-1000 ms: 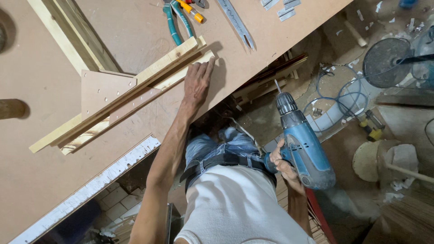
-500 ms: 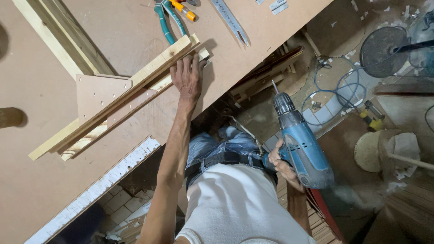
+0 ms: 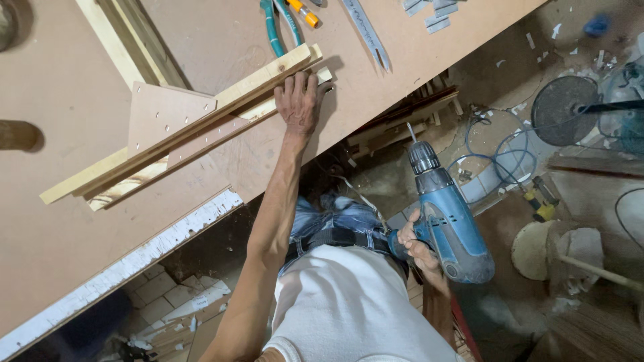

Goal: The person drives screws with a cordless drill to fasten wooden strips to a board on the workbench. They hold each strip in place with one hand, position screws, and drill them in, occasionally repositioning the wood pieces and reaching for new screws from the bench.

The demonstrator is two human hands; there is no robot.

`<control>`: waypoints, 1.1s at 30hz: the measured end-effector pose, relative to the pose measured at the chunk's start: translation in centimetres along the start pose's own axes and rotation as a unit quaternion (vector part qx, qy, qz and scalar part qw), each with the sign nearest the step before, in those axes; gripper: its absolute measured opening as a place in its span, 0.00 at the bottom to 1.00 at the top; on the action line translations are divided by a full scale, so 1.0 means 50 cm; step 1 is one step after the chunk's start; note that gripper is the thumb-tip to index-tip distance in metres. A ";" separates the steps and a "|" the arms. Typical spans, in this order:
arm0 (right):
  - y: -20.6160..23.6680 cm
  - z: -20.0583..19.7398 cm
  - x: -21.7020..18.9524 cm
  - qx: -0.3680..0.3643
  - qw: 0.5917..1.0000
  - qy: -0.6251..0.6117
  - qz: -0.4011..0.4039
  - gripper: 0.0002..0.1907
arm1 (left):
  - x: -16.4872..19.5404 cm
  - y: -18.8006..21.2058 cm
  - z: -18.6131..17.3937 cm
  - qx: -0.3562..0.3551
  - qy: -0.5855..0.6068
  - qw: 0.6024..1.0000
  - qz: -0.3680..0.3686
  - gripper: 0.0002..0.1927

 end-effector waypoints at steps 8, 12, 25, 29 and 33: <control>-0.016 0.049 0.001 -0.010 0.998 0.004 0.058 0.31 | -0.006 0.091 -0.112 0.014 0.153 0.988 0.028 0.24; -0.049 0.082 0.021 -0.064 0.995 0.017 0.071 0.31 | -0.075 0.202 -0.259 0.006 0.203 0.978 -0.046 0.14; -0.107 0.368 0.245 -0.238 0.942 -0.008 0.236 0.31 | -0.822 0.741 -0.715 0.195 -0.009 0.848 -0.493 0.04; -0.113 0.498 0.324 -0.291 0.913 0.010 0.286 0.30 | -1.020 0.878 -0.848 0.195 -0.070 0.795 -0.570 0.14; -0.128 0.626 0.419 -0.335 0.884 0.033 0.323 0.29 | -1.161 0.979 -0.974 0.174 -0.143 0.754 -0.617 0.37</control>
Point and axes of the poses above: each hand's wrist, its own y-axis away from the middle knuckle, its own z-axis out of the palm, x = y × z, the point moved 7 cm from there along -y, towards the middle knuckle
